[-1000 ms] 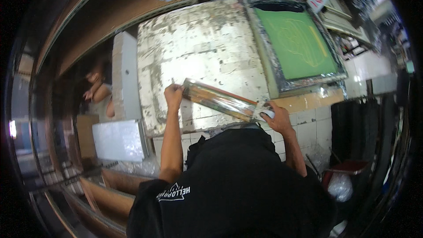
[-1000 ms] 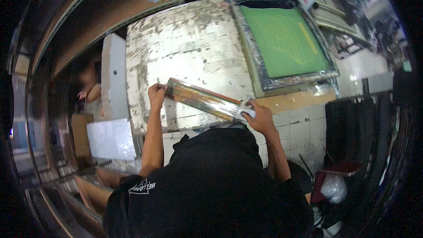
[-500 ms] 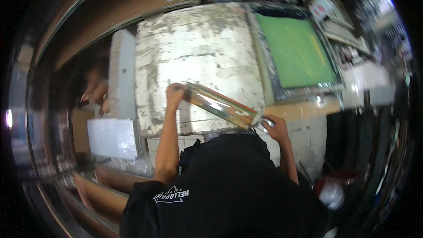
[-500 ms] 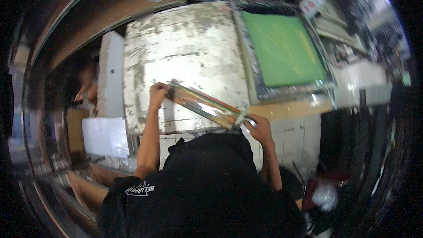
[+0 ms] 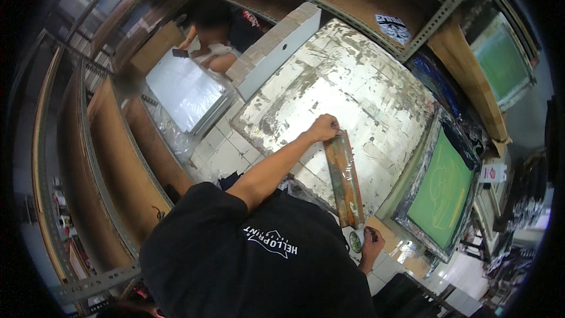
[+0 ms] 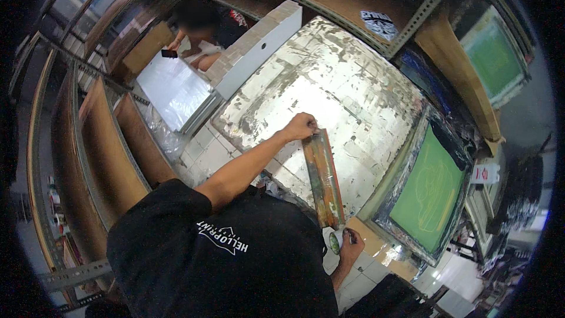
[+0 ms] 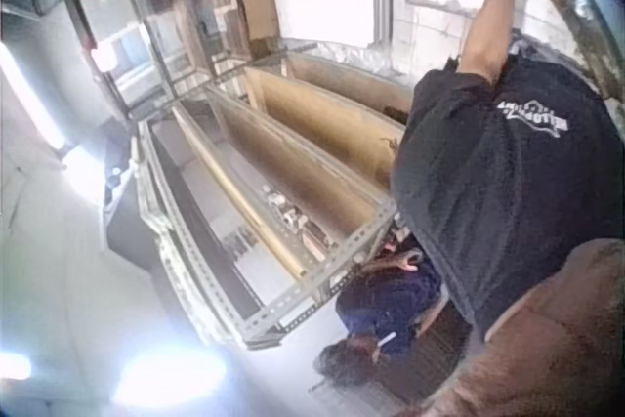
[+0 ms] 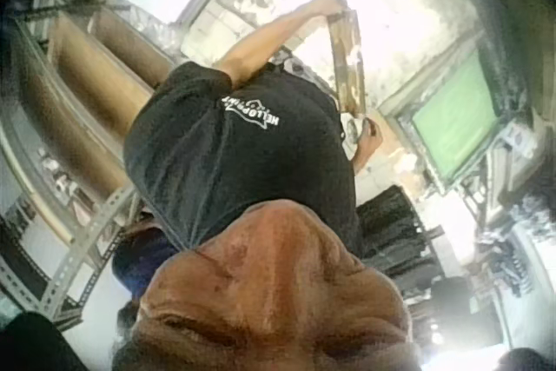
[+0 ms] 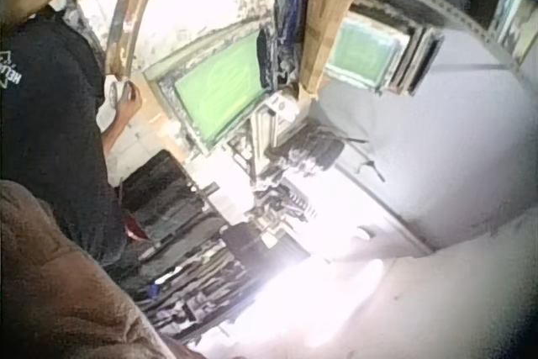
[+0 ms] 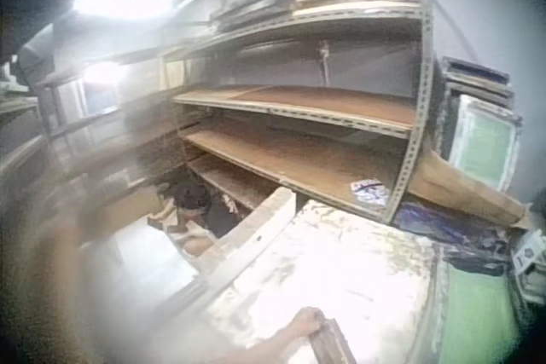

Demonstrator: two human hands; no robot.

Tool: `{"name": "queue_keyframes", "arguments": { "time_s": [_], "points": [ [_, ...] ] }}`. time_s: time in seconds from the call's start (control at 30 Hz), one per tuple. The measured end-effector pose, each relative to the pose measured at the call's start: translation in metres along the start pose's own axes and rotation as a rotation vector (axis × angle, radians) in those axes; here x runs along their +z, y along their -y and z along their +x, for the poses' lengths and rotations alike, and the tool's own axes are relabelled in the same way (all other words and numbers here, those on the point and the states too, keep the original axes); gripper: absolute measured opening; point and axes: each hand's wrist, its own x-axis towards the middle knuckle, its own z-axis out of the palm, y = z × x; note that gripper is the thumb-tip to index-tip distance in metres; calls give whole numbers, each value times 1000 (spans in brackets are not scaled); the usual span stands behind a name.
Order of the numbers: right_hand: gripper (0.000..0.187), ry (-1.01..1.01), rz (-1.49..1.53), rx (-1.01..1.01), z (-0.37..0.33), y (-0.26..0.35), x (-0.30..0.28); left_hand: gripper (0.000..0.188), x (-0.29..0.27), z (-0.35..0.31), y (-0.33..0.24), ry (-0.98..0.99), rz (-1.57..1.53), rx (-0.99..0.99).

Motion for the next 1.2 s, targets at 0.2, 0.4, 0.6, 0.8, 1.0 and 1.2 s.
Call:
{"name": "queue_keyframes", "arguments": {
  "time_s": [0.2,0.4,0.6,0.8,1.0,1.2],
  "points": [
    [14,-31,31,-26,-13,-8,-10,26,2,-5,-21,71,41,-31],
    [14,-46,42,-13,-20,-1,2,27,-15,1,-25,142,53,-35],
    [26,-96,68,69,-28,6,-1,30,-18,8,-37,25,80,-71],
    [27,-130,-310,-34,-18,30,7,35,-17,7,-17,39,114,-127],
    [19,-61,88,3,-30,-6,-5,32,-13,1,-33,31,142,-132],
    [14,-74,109,-34,-18,-13,-3,33,-19,-1,-23,46,127,-215]
  ]
}}
